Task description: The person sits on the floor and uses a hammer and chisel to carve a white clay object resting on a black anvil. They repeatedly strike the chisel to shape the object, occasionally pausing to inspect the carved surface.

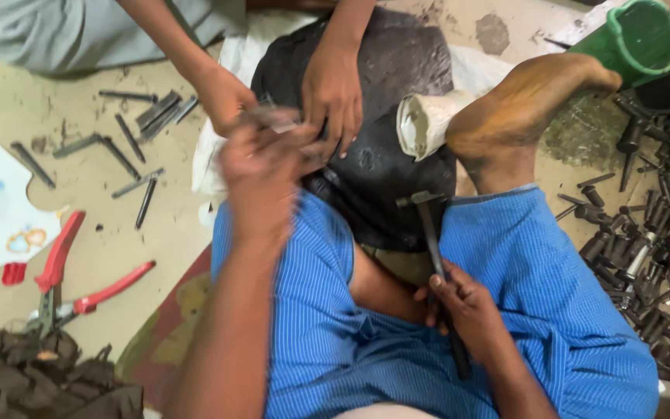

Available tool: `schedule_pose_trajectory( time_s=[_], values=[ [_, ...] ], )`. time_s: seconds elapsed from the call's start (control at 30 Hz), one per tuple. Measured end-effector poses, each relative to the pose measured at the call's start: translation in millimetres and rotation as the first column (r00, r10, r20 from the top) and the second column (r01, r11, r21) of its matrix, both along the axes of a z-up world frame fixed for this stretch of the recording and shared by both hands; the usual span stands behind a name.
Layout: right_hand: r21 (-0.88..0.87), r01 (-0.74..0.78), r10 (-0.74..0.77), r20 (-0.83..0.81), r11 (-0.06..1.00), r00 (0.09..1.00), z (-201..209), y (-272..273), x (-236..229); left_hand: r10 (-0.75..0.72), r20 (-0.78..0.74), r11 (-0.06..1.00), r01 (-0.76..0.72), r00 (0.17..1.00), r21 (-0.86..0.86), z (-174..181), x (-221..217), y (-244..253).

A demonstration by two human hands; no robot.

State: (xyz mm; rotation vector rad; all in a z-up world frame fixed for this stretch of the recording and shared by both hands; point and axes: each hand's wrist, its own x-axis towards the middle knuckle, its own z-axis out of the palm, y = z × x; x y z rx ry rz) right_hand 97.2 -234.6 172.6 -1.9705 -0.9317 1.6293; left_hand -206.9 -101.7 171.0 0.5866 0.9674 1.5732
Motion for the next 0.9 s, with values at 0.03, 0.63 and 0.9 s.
schedule_pose_trajectory(
  time_s=[0.03,0.63,0.9],
  values=[
    [-0.002,0.01,-0.01,0.021,1.0,1.0,4.8,-0.4,-2.6,0.043,-0.296,0.994,-0.011,0.954,0.106,-4.5,23.7,12.2],
    [0.386,-0.585,0.056,0.8,0.713,0.597,127.2,50.4,-5.1,0.111,-0.482,0.906,0.111,0.869,0.409,-101.4,143.9,96.5],
    [0.36,-0.824,0.021,0.912,0.438,0.41,108.7,86.7,-8.9,0.216,-0.609,0.832,0.183,0.763,0.524,-131.4,141.1,110.9]
  ],
)
